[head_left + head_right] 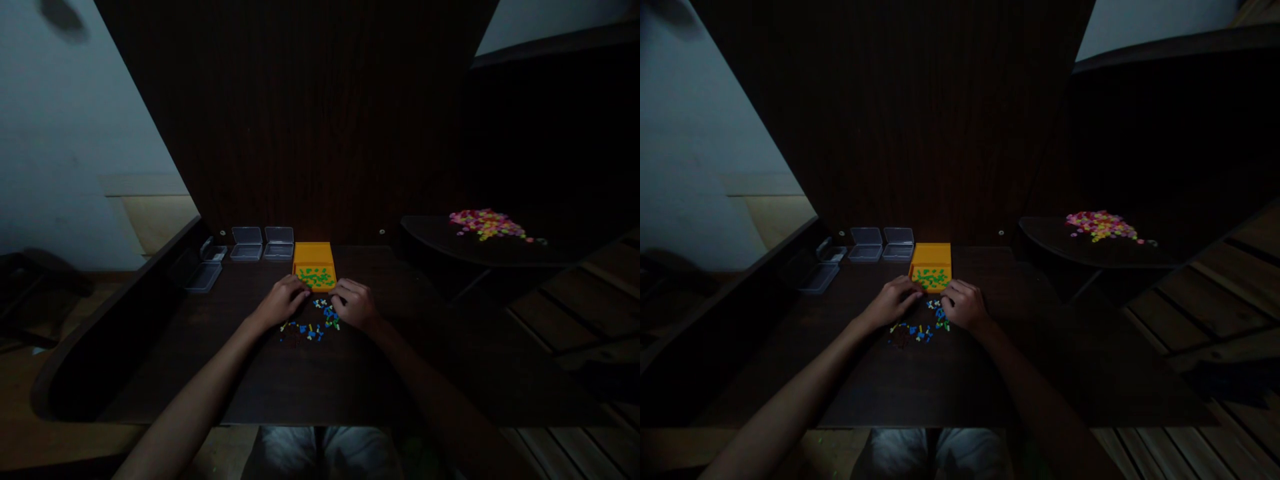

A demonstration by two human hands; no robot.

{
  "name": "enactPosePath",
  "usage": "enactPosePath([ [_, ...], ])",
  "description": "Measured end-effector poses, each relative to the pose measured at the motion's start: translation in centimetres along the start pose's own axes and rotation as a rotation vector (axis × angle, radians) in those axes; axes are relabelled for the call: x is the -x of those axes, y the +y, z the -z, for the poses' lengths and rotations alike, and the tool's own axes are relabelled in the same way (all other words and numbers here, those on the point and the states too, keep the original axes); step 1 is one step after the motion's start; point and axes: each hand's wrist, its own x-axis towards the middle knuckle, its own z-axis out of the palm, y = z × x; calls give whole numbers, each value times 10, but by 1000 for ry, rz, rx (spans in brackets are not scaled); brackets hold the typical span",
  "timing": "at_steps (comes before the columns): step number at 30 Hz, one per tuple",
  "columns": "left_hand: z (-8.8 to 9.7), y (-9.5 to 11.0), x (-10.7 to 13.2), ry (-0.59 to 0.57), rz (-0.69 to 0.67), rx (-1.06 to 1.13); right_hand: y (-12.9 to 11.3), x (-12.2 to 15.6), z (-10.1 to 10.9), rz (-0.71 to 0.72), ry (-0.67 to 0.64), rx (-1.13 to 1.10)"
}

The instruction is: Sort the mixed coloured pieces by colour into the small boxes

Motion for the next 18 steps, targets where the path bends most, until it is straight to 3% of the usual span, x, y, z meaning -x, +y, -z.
enactPosePath([
  [3,2,-5,-5,125,56,-33,-1,-4,11,-26,-245,-74],
  [6,0,-12,-9,166,90,-60,-4,-6,21,-42,-429,-83],
  [12,-6,-21,-10,149,94,-121,-3,-7,26,-42,-471,-103],
  [18,-7,1,0,100,-38,-106,0,-7,28,-2,-499,-201],
])
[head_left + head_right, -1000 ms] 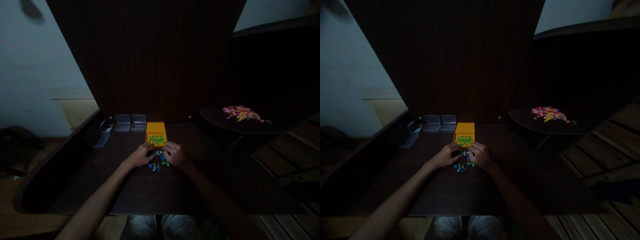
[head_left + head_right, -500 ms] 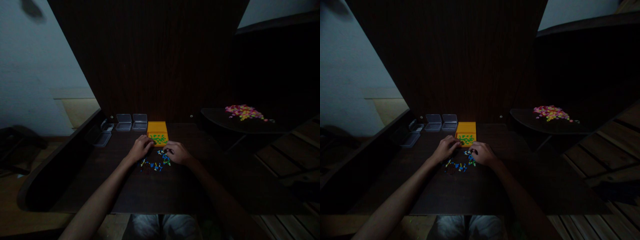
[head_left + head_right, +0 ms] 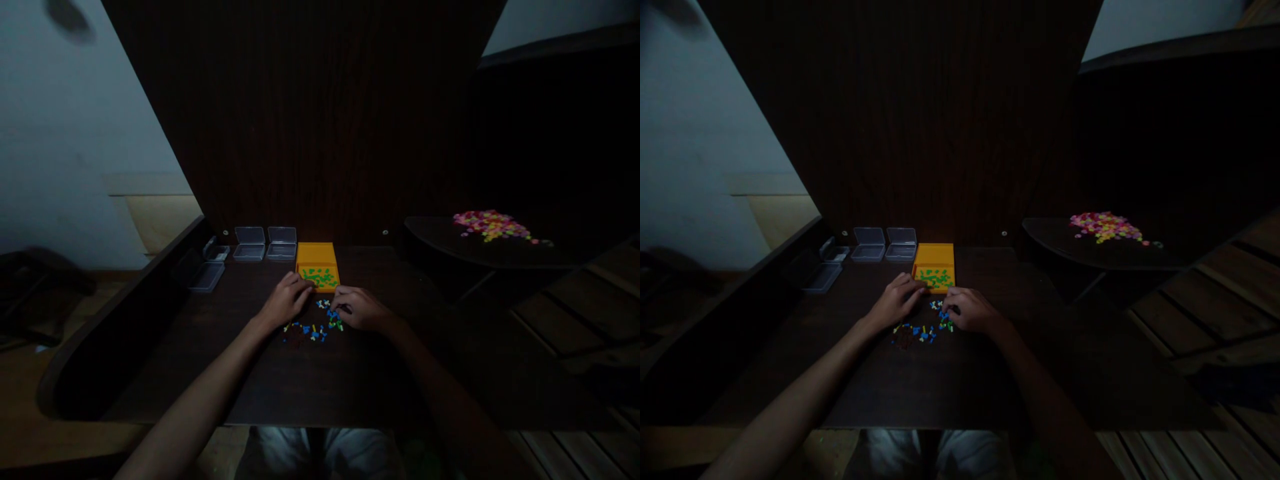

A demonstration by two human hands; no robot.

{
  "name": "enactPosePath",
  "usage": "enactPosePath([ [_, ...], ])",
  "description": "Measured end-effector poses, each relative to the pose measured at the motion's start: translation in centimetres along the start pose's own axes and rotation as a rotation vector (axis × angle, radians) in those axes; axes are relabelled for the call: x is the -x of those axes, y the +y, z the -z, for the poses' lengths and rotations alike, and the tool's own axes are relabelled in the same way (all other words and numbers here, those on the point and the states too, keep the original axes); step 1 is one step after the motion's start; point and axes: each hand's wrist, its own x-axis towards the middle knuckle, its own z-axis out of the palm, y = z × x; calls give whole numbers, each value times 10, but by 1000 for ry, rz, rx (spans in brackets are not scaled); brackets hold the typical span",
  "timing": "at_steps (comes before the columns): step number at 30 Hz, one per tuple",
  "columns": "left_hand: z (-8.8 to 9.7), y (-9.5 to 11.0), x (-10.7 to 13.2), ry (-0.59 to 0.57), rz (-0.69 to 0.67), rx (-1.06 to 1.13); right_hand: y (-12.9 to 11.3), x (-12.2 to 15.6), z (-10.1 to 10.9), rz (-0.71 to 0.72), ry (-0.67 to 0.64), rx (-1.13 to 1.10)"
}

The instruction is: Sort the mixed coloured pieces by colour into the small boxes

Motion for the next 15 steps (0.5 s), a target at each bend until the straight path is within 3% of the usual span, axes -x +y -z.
enactPosePath([
  [6,-10,33,6,-252,-162,88,-1,0,2,-46,-15,23],
  [15,-14,36,8,-328,-144,94,3,1,7,-83,-16,65],
])
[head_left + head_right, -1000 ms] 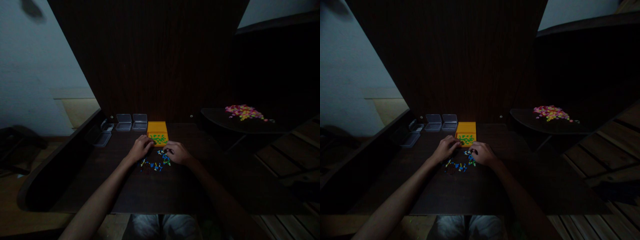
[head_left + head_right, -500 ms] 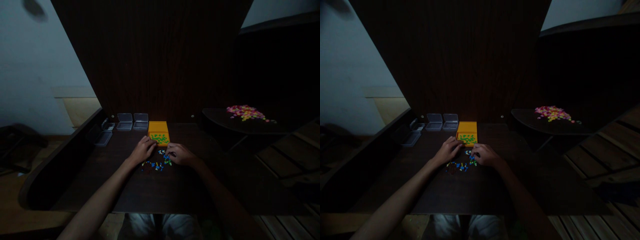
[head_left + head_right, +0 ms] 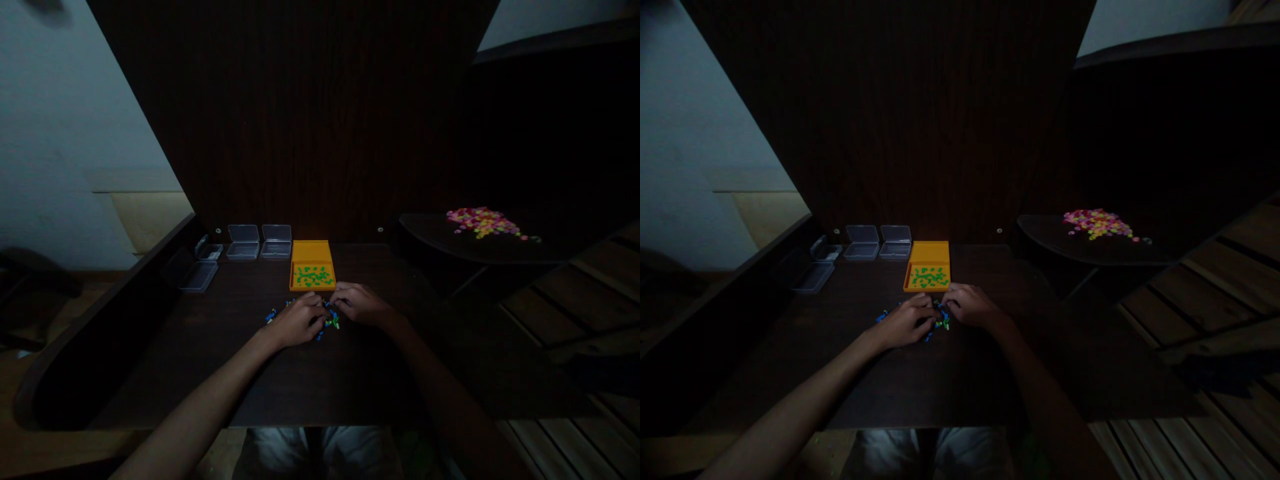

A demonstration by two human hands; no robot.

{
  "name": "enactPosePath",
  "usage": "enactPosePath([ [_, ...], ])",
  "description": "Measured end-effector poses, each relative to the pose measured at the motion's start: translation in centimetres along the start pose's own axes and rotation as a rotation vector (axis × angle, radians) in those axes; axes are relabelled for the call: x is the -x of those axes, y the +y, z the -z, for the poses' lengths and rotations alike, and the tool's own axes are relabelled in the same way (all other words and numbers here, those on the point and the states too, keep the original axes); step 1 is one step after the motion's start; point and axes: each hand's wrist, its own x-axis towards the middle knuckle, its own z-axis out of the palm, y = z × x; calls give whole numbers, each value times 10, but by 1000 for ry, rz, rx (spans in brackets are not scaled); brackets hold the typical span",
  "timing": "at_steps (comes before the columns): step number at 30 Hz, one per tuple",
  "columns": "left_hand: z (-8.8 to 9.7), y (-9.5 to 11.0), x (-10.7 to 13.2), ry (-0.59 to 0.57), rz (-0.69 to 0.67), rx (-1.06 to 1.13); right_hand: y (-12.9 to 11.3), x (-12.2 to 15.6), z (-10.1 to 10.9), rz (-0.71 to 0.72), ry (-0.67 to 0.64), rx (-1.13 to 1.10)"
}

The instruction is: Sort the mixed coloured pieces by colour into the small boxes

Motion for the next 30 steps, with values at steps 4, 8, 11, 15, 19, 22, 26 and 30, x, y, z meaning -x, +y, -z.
enactPosePath([
  [4,1,-3,1,-3,6,12,-1,1,1,-29,-15,51],
  [8,3,-4,2,4,13,30,1,2,2,-45,-15,58],
  [11,4,-4,2,7,7,43,6,3,4,-64,-30,60],
  [15,5,-2,2,-14,-10,50,14,4,7,-82,-52,21],
  [19,8,-1,2,-29,-16,53,18,6,9,-92,-46,-16],
  [22,11,0,2,-38,-10,53,21,6,9,-98,-59,-23],
  [26,12,-1,2,-45,-11,54,25,7,8,-119,-61,-32],
  [30,10,-2,1,-56,-1,63,25,7,7,-122,-59,-20],
])
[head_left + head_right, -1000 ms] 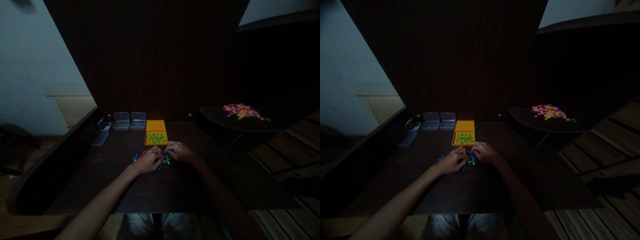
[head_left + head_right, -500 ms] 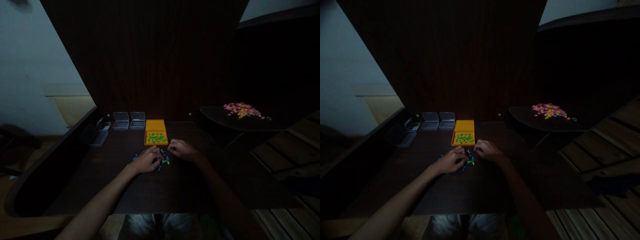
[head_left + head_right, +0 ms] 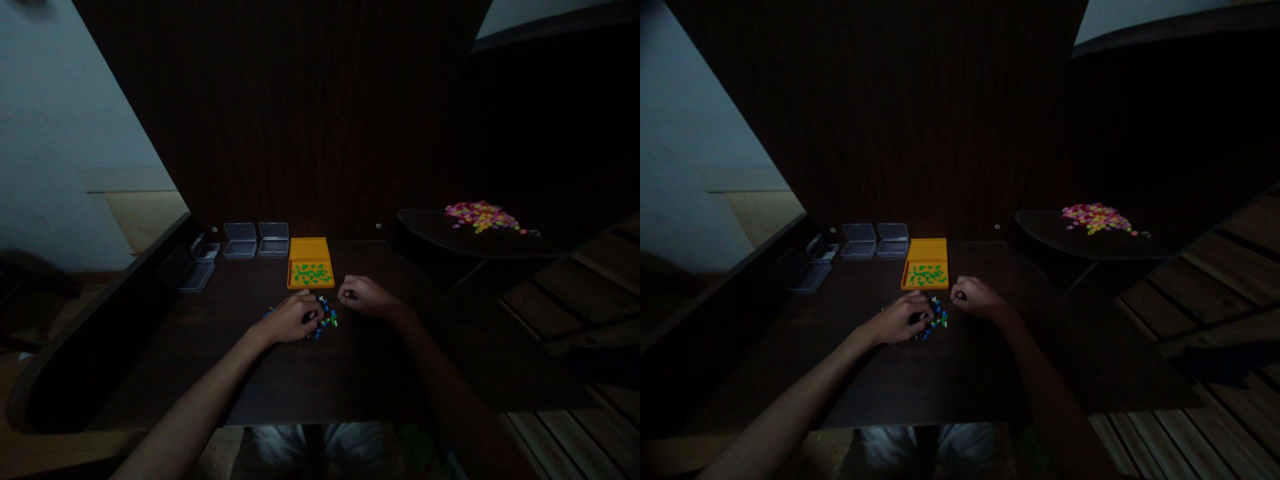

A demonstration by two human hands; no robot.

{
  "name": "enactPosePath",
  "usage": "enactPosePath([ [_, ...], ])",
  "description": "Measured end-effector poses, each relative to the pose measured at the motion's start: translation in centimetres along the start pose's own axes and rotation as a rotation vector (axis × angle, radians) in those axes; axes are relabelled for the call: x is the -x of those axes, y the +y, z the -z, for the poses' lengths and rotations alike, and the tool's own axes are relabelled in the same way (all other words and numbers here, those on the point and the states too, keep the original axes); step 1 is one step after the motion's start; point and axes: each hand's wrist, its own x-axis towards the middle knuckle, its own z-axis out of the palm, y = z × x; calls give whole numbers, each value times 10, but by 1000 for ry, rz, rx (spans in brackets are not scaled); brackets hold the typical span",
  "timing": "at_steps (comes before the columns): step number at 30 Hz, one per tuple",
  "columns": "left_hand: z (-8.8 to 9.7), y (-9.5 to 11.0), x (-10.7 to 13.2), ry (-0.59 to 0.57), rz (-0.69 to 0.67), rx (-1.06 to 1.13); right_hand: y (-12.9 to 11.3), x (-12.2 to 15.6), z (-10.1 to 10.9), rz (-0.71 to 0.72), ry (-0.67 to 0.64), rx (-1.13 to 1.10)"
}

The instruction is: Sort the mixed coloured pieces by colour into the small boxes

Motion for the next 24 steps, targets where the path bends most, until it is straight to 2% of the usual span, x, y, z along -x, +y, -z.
enactPosePath([
  [4,-2,-2,0,-8,24,0,-3,-1,2,31,10,1],
  [9,-4,-2,-1,-1,11,8,-11,-2,9,83,5,-127],
  [17,-4,1,-3,-9,2,16,-24,-1,10,43,-199,-237],
  [24,-3,-1,-3,-13,-11,17,-29,0,7,64,-242,-275],
])
